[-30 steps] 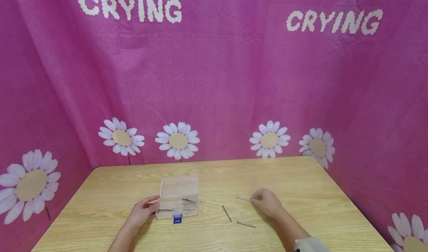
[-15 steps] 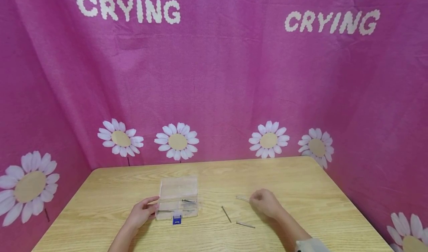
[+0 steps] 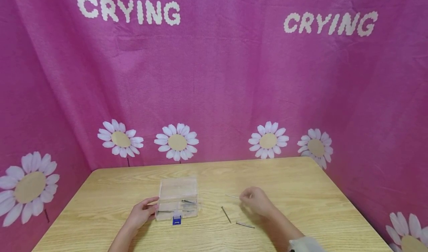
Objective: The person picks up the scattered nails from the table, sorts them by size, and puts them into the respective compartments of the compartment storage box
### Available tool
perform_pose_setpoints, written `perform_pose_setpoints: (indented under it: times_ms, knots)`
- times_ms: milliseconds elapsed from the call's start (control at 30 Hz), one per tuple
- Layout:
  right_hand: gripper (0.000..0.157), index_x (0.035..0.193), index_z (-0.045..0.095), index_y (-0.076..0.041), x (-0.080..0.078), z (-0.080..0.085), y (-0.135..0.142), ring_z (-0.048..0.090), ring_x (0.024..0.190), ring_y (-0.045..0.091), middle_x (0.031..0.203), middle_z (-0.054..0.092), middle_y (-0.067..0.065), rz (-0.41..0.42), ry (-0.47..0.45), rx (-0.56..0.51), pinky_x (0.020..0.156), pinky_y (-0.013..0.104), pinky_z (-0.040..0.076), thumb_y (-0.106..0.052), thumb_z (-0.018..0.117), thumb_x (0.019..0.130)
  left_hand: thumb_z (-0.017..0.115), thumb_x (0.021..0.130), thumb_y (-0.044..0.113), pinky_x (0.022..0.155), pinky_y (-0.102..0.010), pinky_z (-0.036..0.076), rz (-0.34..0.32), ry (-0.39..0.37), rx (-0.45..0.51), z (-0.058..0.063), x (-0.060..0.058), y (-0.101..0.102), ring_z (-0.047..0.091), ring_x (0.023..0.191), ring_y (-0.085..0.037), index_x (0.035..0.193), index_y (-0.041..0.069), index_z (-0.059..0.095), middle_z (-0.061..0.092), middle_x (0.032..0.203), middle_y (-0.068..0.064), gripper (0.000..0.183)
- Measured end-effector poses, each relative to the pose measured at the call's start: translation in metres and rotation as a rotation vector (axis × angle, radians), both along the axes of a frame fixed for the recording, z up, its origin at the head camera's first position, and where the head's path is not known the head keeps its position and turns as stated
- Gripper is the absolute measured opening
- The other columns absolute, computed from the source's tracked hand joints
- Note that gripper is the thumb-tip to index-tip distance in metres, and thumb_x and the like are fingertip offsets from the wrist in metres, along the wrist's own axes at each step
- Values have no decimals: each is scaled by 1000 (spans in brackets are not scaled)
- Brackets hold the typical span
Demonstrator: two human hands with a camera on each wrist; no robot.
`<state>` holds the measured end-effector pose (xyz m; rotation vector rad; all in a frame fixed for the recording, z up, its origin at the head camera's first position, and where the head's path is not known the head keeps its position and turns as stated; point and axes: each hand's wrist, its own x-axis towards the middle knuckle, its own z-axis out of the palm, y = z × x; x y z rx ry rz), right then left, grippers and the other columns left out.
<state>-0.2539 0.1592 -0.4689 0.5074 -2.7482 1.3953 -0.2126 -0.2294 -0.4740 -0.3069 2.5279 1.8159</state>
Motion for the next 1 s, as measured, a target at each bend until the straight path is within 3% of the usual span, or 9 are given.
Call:
perform_pose_setpoints:
  times_ms: [333, 700, 767, 1000]
  knots:
    - [12, 86, 67, 2, 1, 4, -23, 50, 73, 12, 84, 64, 8, 29, 4, -58, 63, 20, 44, -9, 62, 84, 53, 92, 1, 72, -30, 56, -2, 3, -13, 0, -1, 0, 62, 86, -16, 127, -9, 50, 63, 108, -26, 37]
    - [13, 85, 65, 3, 3, 9, -50, 48, 68, 13, 80, 58, 6, 74, -80, -157, 59, 22, 42, -9, 60, 85, 53, 92, 1, 71, -29, 56, 2, 4, -3, -2, -1, 0, 62, 85, -15, 127, -8, 50, 64, 106, -24, 36]
    - [12, 86, 66, 0, 4, 11, -55, 48, 71, 13, 82, 59, 5, 75, -79, -135, 62, 22, 43, -11, 61, 86, 52, 92, 1, 71, -28, 55, -1, 4, -5, -2, -1, 0, 62, 85, -15, 127, -8, 50, 64, 107, -24, 36]
    - [12, 86, 70, -3, 4, 20, -76, 49, 76, 10, 81, 62, 4, 135, 61, 1, 67, 23, 42, -12, 62, 86, 52, 91, 1, 71, -28, 55, -3, 4, -10, -1, 0, -1, 61, 86, -15, 127, -7, 51, 63, 107, -25, 36]
